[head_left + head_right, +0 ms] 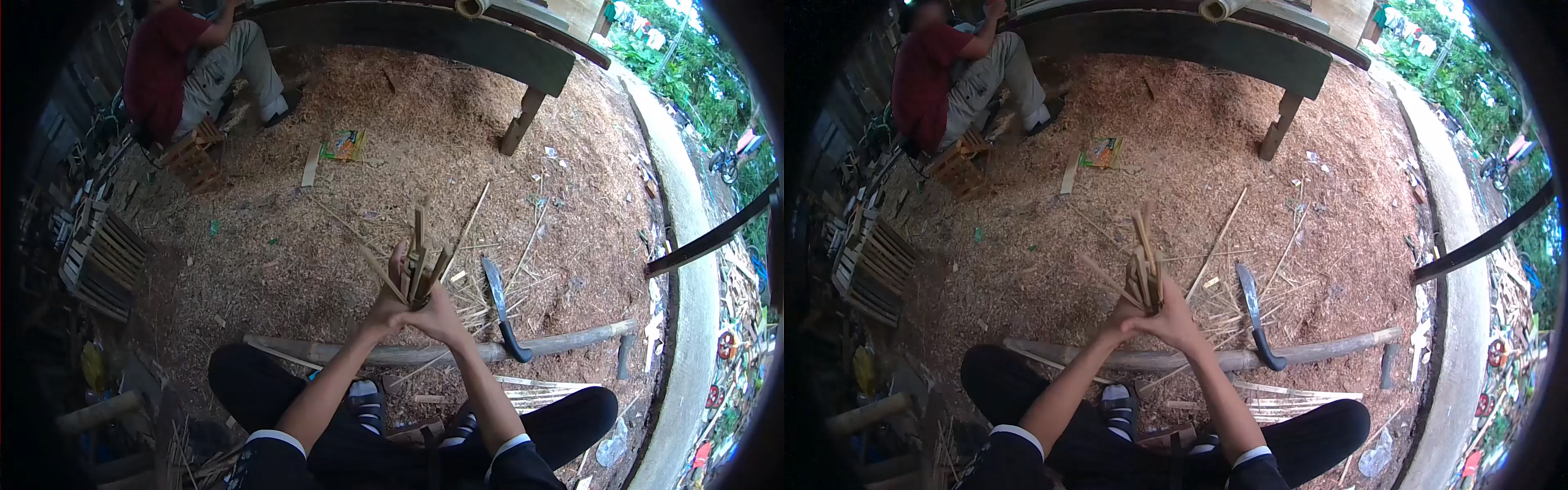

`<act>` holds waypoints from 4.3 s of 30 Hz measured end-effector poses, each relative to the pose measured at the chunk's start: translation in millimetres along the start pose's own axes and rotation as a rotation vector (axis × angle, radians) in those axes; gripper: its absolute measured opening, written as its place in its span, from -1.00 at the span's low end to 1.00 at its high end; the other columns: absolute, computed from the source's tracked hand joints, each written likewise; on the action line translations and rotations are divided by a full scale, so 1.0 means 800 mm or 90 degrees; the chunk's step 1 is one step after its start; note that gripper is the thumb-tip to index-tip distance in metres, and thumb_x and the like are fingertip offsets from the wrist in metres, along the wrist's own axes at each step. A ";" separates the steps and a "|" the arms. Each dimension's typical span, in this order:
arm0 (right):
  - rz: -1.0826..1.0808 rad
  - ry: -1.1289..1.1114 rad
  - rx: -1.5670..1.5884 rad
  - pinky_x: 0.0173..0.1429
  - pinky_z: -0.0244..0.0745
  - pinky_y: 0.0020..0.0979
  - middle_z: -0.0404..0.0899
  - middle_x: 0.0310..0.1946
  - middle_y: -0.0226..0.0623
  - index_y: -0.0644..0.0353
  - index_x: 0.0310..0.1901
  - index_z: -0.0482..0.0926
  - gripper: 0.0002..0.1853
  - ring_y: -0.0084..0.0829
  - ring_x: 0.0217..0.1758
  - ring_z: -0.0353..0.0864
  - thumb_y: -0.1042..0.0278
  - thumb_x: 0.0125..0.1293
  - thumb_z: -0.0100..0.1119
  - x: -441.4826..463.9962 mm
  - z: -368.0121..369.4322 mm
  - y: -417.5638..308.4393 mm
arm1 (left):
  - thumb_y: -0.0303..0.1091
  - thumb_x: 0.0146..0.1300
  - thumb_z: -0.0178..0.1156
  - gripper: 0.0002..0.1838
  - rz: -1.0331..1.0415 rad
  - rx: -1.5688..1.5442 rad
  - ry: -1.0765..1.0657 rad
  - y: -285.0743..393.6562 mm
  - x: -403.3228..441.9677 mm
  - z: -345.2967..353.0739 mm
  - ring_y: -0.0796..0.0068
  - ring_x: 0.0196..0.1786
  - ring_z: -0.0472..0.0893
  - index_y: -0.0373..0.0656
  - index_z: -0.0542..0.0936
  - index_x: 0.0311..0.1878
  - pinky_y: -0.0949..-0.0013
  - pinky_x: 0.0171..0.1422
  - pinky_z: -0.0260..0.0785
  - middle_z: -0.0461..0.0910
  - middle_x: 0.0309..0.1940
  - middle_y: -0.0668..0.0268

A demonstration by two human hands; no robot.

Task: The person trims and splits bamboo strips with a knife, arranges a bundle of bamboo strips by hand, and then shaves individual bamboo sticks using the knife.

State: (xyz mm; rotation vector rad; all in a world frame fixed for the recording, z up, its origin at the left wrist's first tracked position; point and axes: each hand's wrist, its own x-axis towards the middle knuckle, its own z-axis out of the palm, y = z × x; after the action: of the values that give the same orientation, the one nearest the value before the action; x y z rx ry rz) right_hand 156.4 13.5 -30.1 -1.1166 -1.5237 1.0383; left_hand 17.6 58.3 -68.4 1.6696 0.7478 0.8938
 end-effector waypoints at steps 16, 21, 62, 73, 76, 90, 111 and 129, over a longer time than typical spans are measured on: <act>-0.039 0.115 0.083 0.01 0.56 -0.41 0.65 -0.18 -0.28 0.28 0.21 0.42 -0.40 -0.49 -0.11 0.66 0.42 0.13 0.42 0.069 0.050 -0.102 | -0.30 0.24 0.30 -0.57 0.140 0.132 0.226 0.032 -0.004 -0.041 0.31 -0.07 0.72 -0.21 0.54 0.16 0.29 0.00 0.54 0.68 -0.11 0.15; -0.032 0.091 0.092 0.17 0.50 -0.35 0.62 -0.01 -0.22 0.25 0.31 0.32 -0.27 -0.43 0.03 0.62 0.46 0.07 0.39 0.084 0.075 -0.114 | -0.37 0.20 0.28 -0.76 0.110 0.137 0.291 0.034 -0.004 -0.065 0.16 -0.16 0.73 -0.23 0.63 -0.08 0.21 -0.14 0.53 0.71 -0.25 0.10; 0.417 0.288 -0.007 0.24 0.47 -0.07 0.45 0.25 0.13 0.24 0.45 0.22 -0.15 0.01 0.24 0.53 -0.03 0.27 0.35 -0.027 0.000 0.256 | -0.48 0.26 0.26 -0.91 -0.068 -0.039 0.290 -0.029 -0.019 -0.055 0.60 -0.43 0.60 -0.23 0.55 -0.35 0.41 -0.32 0.46 0.59 -0.52 0.38; 0.372 0.311 -0.350 -0.20 0.52 -0.11 0.66 -0.35 -0.05 0.33 0.07 0.52 -0.59 -0.12 -0.32 0.67 0.31 0.24 0.29 -0.049 0.032 0.276 | -0.51 0.25 0.27 -0.93 -0.107 0.001 0.266 -0.034 -0.003 -0.051 0.62 -0.38 0.61 -0.23 0.55 -0.29 0.43 -0.29 0.47 0.60 -0.44 0.40; 0.508 0.161 0.280 -0.04 0.49 -0.31 0.65 -0.26 -0.35 0.27 0.10 0.55 -0.64 -0.44 -0.15 0.62 0.32 0.33 0.29 -0.049 0.009 0.190 | -0.50 0.26 0.26 -0.92 -0.123 -0.035 0.267 -0.019 -0.001 -0.046 0.63 -0.38 0.60 -0.23 0.54 -0.32 0.43 -0.30 0.45 0.58 -0.45 0.41; 0.076 0.141 -0.063 0.16 0.44 -0.31 0.61 -0.13 -0.28 0.19 0.12 0.60 -0.60 -0.38 0.01 0.58 0.40 0.25 0.38 -0.033 0.011 0.037 | -0.52 0.27 0.27 -0.91 -0.038 -0.033 0.322 -0.003 0.010 -0.037 0.66 -0.41 0.57 -0.22 0.53 -0.33 0.47 -0.34 0.43 0.56 -0.48 0.43; -0.001 0.240 -0.059 -0.01 0.43 -0.35 0.57 -0.16 -0.24 0.26 0.05 0.56 -0.72 -0.41 -0.11 0.54 0.23 0.58 -0.02 -0.015 0.042 -0.018 | -0.46 0.23 0.36 -0.81 -0.024 -0.053 0.288 0.027 0.005 -0.025 0.62 -0.32 0.61 -0.25 0.55 -0.17 0.44 -0.23 0.48 0.60 -0.40 0.40; 0.062 0.164 0.171 0.21 0.42 -0.40 0.55 -0.02 -0.27 0.24 0.26 0.40 -0.66 -0.48 0.08 0.52 0.50 0.49 0.00 0.007 0.054 0.024 | -0.50 0.22 0.35 -0.78 -0.095 -0.113 0.182 -0.005 -0.001 -0.041 0.57 -0.23 0.66 -0.26 0.56 -0.10 0.41 -0.13 0.53 0.67 -0.29 0.35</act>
State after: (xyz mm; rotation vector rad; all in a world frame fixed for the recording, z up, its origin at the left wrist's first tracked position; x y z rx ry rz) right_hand 116.6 19.1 -55.9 -1.0936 -1.1014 1.0828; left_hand -11.0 75.3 -67.2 1.3273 0.9440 1.0726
